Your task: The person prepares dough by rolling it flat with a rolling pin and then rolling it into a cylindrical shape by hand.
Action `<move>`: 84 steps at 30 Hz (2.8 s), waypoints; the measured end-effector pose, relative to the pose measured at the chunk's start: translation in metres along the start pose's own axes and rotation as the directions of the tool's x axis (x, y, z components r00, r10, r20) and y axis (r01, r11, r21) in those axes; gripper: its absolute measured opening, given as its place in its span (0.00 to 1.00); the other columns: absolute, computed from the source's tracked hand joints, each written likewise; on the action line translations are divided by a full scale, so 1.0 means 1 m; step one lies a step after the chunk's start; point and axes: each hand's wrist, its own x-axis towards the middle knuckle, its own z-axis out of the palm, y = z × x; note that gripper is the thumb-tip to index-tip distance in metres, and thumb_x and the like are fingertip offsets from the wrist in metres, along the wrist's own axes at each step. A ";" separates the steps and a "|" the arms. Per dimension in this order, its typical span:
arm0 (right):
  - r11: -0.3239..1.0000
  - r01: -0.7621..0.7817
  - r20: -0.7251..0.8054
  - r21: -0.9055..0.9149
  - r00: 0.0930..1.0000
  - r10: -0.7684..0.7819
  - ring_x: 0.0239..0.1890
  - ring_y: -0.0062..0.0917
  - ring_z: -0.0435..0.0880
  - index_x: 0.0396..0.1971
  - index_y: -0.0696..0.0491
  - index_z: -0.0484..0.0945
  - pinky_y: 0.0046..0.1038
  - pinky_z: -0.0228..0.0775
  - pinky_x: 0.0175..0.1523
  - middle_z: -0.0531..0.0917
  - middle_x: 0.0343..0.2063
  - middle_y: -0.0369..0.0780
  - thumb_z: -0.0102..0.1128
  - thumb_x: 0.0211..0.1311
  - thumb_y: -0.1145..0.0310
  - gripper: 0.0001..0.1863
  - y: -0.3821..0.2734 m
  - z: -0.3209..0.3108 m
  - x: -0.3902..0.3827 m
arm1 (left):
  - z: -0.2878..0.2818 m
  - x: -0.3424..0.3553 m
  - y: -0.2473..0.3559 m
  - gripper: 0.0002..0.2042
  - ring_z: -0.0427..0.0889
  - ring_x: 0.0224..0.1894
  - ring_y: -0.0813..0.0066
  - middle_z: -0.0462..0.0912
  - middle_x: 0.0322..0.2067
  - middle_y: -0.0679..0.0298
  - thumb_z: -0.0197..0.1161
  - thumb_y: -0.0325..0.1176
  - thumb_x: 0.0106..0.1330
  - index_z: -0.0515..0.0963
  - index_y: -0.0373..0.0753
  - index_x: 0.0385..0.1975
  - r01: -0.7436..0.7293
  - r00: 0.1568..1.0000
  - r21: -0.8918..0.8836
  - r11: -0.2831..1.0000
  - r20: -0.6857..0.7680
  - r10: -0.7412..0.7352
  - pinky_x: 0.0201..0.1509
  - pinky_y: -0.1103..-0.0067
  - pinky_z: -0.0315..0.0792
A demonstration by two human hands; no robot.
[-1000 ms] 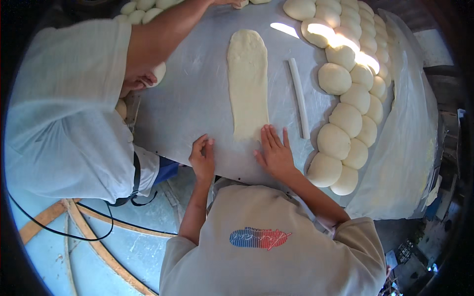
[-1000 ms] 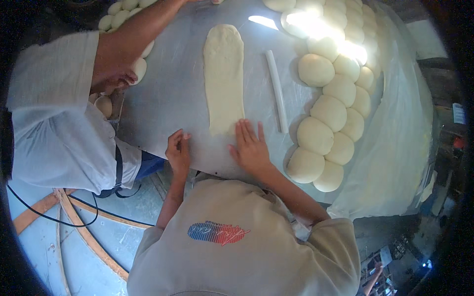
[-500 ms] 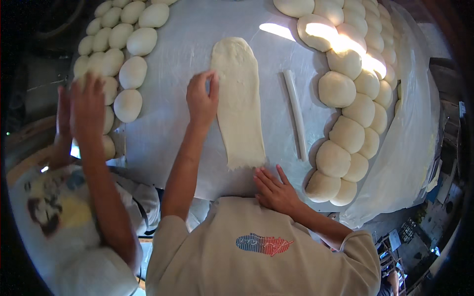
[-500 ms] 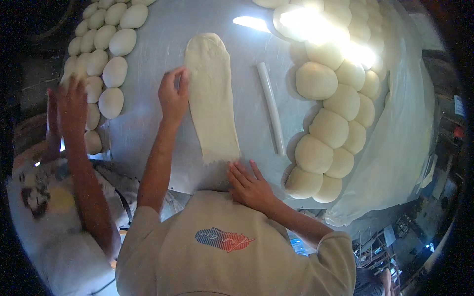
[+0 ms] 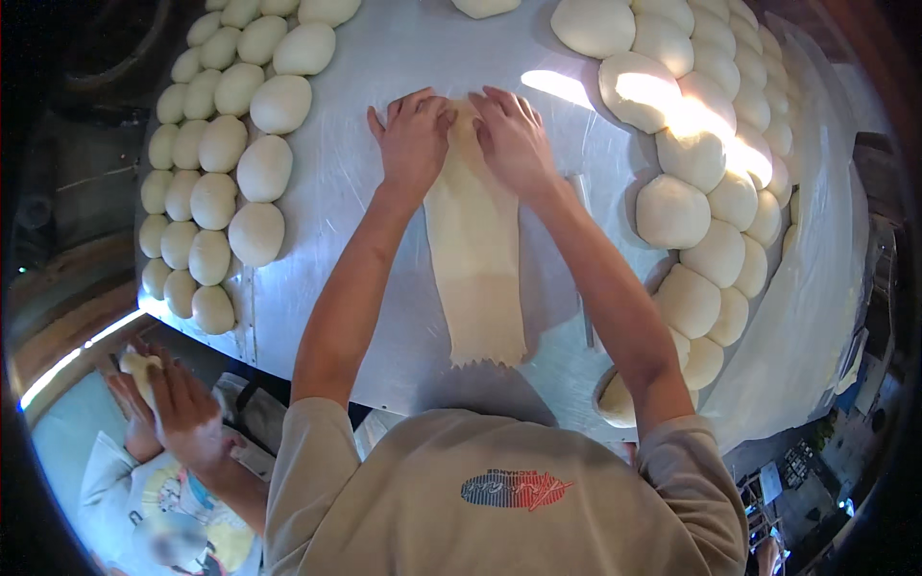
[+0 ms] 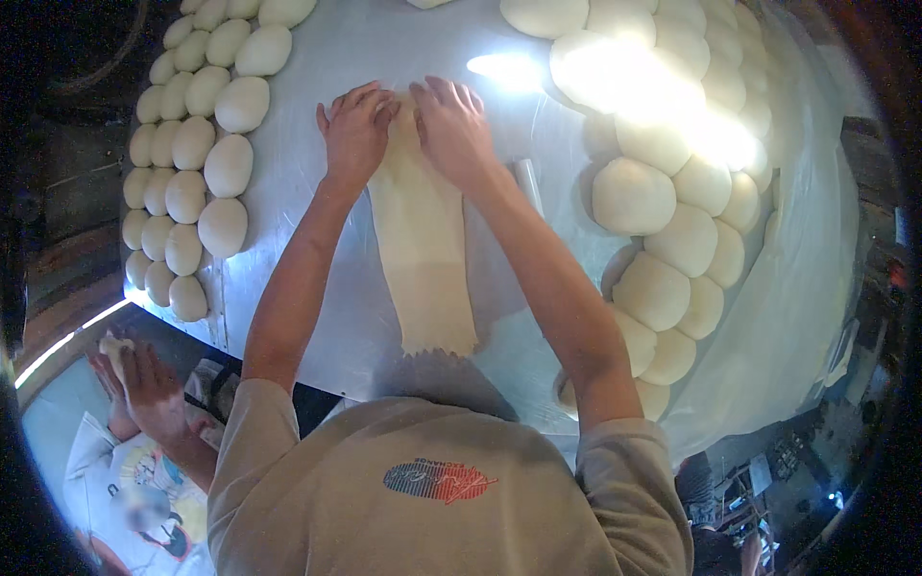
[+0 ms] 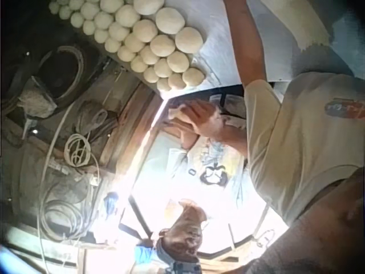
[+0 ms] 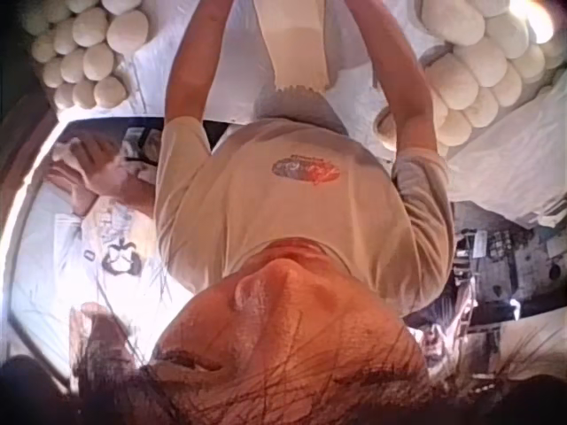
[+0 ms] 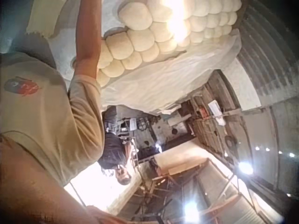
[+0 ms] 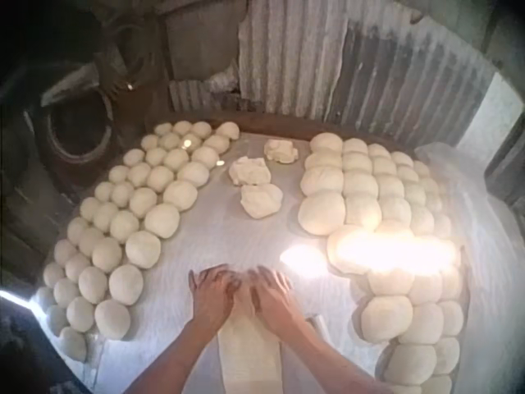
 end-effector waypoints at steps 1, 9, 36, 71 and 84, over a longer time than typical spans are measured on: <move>0.998 0.046 0.012 -0.049 0.999 -0.045 0.47 0.39 0.76 0.44 0.55 0.77 0.38 0.66 0.55 0.79 0.44 0.42 0.60 0.50 0.74 0.18 0.007 0.008 0.013 | -0.006 0.005 0.000 0.11 0.71 0.58 0.64 0.76 0.53 0.69 0.58 0.36 0.65 0.79 0.47 0.46 -0.015 0.999 -0.025 1.000 0.050 0.016 0.68 0.47 0.47; 0.987 0.116 0.342 -0.108 0.937 -0.073 0.48 0.37 0.76 0.41 0.54 0.81 0.36 0.66 0.56 0.80 0.42 0.40 0.58 0.50 0.73 0.15 -0.004 -0.011 0.020 | -0.026 0.002 -0.056 0.09 0.75 0.54 0.71 0.80 0.43 0.72 0.59 0.28 0.61 0.78 0.45 0.41 -0.447 0.890 -0.006 0.895 0.097 0.445 0.71 0.56 0.47; 0.812 0.533 0.405 -0.239 0.815 -0.415 0.45 0.29 0.77 0.37 0.54 0.80 0.33 0.71 0.49 0.78 0.34 0.37 0.56 0.50 0.70 0.13 -0.023 -0.022 -0.011 | -0.037 -0.056 -0.062 0.19 0.73 0.54 0.75 0.75 0.46 0.67 0.56 0.27 0.59 0.74 0.40 0.52 -0.595 0.797 0.200 0.778 0.029 0.603 0.71 0.58 0.50; 0.969 0.087 0.476 -0.232 0.879 0.035 0.71 0.44 0.52 0.65 0.62 0.57 0.54 0.47 0.68 0.55 0.68 0.51 0.57 0.60 0.55 0.38 -0.109 -0.099 -0.157 | -0.071 -0.206 0.030 0.41 0.40 0.74 0.57 0.43 0.71 0.51 0.45 0.61 0.67 0.49 0.34 0.69 -0.226 0.908 -0.002 0.974 0.362 0.212 0.71 0.48 0.39; 0.963 0.044 0.429 -0.265 0.900 0.076 0.70 0.43 0.56 0.64 0.64 0.57 0.47 0.52 0.68 0.60 0.66 0.52 0.57 0.60 0.59 0.37 -0.108 -0.119 -0.124 | -0.074 -0.194 0.045 0.42 0.49 0.72 0.49 0.51 0.68 0.42 0.52 0.59 0.64 0.53 0.27 0.66 -0.180 0.983 0.075 0.981 0.044 0.177 0.70 0.51 0.46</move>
